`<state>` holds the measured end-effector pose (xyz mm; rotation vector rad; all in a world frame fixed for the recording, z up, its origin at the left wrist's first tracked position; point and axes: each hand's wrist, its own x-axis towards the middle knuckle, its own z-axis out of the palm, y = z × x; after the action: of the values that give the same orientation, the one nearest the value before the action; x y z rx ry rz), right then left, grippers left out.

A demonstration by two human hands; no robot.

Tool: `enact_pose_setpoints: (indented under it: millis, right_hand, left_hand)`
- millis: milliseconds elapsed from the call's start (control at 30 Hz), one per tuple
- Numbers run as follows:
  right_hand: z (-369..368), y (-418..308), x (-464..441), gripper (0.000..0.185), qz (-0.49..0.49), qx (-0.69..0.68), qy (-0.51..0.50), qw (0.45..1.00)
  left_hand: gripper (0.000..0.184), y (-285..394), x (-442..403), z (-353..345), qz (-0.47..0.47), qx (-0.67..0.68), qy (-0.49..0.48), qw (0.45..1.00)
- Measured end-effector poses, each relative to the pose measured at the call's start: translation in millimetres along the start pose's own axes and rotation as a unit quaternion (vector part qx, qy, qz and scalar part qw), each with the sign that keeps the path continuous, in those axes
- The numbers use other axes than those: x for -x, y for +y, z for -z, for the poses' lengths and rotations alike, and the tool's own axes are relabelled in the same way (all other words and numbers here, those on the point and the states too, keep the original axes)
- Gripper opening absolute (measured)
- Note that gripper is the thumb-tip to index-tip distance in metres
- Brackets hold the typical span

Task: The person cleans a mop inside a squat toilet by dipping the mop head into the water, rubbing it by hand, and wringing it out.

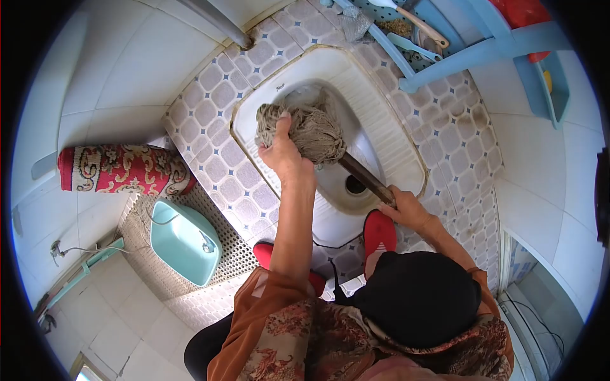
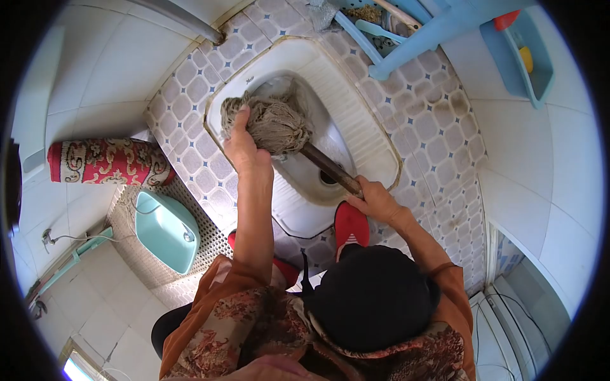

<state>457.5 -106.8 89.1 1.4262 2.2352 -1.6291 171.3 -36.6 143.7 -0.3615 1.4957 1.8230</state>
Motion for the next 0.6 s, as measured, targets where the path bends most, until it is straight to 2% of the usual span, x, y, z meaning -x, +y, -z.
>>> enact_pose_setpoints:
  millis: [33, 67, 167, 200, 267, 333, 367, 433, 467, 567, 600]
  right_hand:
    - [5.4, -5.1, 0.9, 0.037, 0.009, -0.036, -0.02, 0.999]
    - [8.0, -7.2, -0.4, 0.037, 0.019, -0.071, -0.04, 0.996]
    - [11.9, 9.6, -12.2, 0.038, -0.081, -0.206, -0.136, 0.966]
    - [13.9, 17.9, -19.0, 0.038, -0.101, -0.205, -0.145, 0.963]
    - [13.2, 31.5, -30.2, 0.038, -0.14, -0.206, -0.163, 0.955]
    - [10.2, 18.8, -32.4, 0.035, -0.161, -0.166, -0.137, 0.963]
    - [9.6, 13.7, -33.5, 0.034, -0.171, -0.144, -0.122, 0.967]
    - [-5.1, 19.4, -25.8, 0.032, -0.105, -0.031, -0.028, 0.994]
    - [-13.2, 19.9, -19.2, 0.032, -0.072, 0.026, 0.02, 0.997]
    - [-33.8, 10.2, -8.0, 0.043, -0.019, 0.07, 0.18, 0.981]
    - [-38.0, 7.3, -6.5, 0.047, -0.007, 0.116, 0.189, 0.975]
  left_hand:
    - [0.063, 5.7, 9.7, -5.0, -0.021, -0.014, 0.001, 1.0]
    - [0.076, 4.7, 9.9, -4.7, -0.04, -0.031, -0.032, 0.998]
    - [0.084, -11.8, -3.2, -2.2, -0.119, -0.187, -0.059, 0.973]
    - [0.067, -12.2, -5.8, -1.7, -0.106, -0.22, -0.082, 0.966]
    - [0.051, -30.8, -42.5, 15.0, -0.22, -0.336, -0.131, 0.907]
    - [0.031, -47.0, -71.4, 30.8, -0.36, -0.435, -0.148, 0.812]
    - [0.032, -55.3, -85.9, 38.6, -0.402, -0.474, -0.15, 0.769]
    - [0.034, -70.7, -114.3, 48.6, -0.479, -0.538, -0.159, 0.674]
    - [0.039, -75.4, -120.0, 50.7, -0.429, -0.528, -0.206, 0.704]
    - [0.044, -105.6, -144.1, 52.5, -0.238, -0.492, -0.322, 0.773]
    - [0.056, -115.7, -153.2, 56.2, -0.19, -0.552, -0.318, 0.747]
